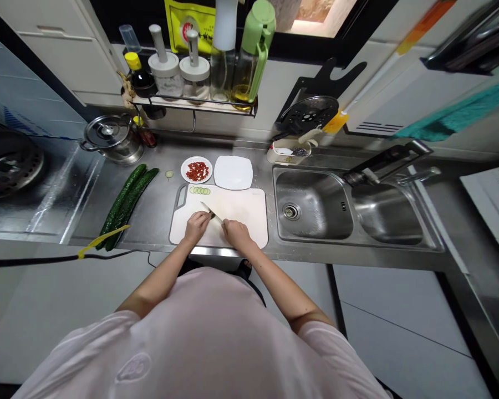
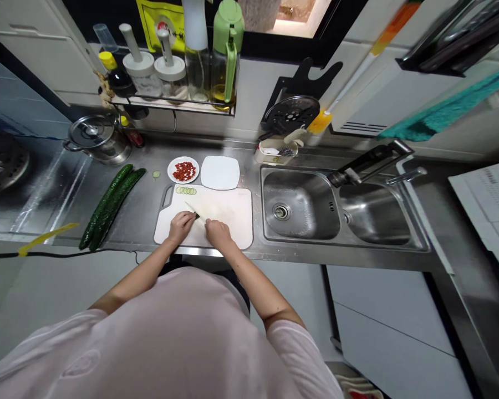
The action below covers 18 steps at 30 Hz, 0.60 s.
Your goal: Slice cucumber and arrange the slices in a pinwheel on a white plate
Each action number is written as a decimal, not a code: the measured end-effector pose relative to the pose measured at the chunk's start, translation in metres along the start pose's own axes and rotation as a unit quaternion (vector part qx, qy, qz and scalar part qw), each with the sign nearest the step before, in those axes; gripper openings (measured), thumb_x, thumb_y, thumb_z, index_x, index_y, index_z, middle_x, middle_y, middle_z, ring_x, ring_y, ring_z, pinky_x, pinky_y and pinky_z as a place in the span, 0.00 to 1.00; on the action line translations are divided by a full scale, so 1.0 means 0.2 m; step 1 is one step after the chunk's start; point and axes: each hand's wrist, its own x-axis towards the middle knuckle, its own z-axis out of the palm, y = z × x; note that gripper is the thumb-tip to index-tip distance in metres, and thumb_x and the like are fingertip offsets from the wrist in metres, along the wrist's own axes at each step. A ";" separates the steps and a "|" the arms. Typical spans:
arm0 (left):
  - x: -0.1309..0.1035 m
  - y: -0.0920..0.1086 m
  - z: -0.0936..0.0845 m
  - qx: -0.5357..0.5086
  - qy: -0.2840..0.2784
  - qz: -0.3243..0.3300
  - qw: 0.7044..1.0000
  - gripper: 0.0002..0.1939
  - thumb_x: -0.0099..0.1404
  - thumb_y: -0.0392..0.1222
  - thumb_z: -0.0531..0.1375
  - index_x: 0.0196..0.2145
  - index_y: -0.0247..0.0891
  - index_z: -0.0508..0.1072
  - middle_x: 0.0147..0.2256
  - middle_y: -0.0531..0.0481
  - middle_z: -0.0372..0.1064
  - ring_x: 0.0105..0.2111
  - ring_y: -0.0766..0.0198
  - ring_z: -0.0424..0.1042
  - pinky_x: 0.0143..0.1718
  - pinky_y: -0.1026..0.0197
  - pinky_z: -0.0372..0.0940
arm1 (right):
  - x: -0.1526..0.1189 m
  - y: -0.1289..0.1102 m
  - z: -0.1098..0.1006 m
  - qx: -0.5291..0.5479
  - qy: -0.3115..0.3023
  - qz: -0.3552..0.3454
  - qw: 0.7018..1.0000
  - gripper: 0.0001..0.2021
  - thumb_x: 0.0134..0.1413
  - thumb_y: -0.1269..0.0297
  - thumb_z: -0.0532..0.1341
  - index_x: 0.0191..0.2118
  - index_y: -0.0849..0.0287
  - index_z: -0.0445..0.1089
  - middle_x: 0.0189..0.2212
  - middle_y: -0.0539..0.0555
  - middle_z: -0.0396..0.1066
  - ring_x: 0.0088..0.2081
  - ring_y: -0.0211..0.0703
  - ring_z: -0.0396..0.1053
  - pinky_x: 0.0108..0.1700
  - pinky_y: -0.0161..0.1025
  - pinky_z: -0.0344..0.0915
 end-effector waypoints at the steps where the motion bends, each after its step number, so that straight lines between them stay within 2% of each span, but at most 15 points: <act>1: 0.00 0.00 0.00 0.001 0.000 0.000 1.000 0.10 0.66 0.40 0.54 0.39 0.40 0.75 0.37 0.47 0.72 0.40 0.62 0.70 0.43 0.57 0.66 | 0.00 0.00 0.00 -0.002 -0.001 -0.001 1.000 0.14 0.66 0.64 0.43 0.45 0.60 0.63 0.39 0.60 0.72 0.42 0.47 0.71 0.42 0.39 0.63; 11: 0.00 0.00 0.00 0.006 -0.008 0.002 1.000 0.09 0.66 0.40 0.54 0.37 0.40 0.74 0.37 0.47 0.71 0.40 0.63 0.69 0.44 0.58 0.65 | -0.03 -0.02 0.01 -0.028 -0.018 -0.012 0.999 0.13 0.60 0.77 0.45 0.47 0.61 0.59 0.39 0.60 0.72 0.42 0.47 0.71 0.41 0.40 0.63; 18: 0.00 0.01 0.00 0.013 -0.013 0.002 1.000 0.09 0.66 0.40 0.53 0.35 0.40 0.74 0.36 0.47 0.70 0.39 0.63 0.68 0.43 0.58 0.65 | -0.06 -0.02 0.00 -0.022 -0.032 -0.005 0.999 0.13 0.60 0.77 0.45 0.47 0.61 0.59 0.39 0.60 0.72 0.41 0.46 0.72 0.41 0.39 0.63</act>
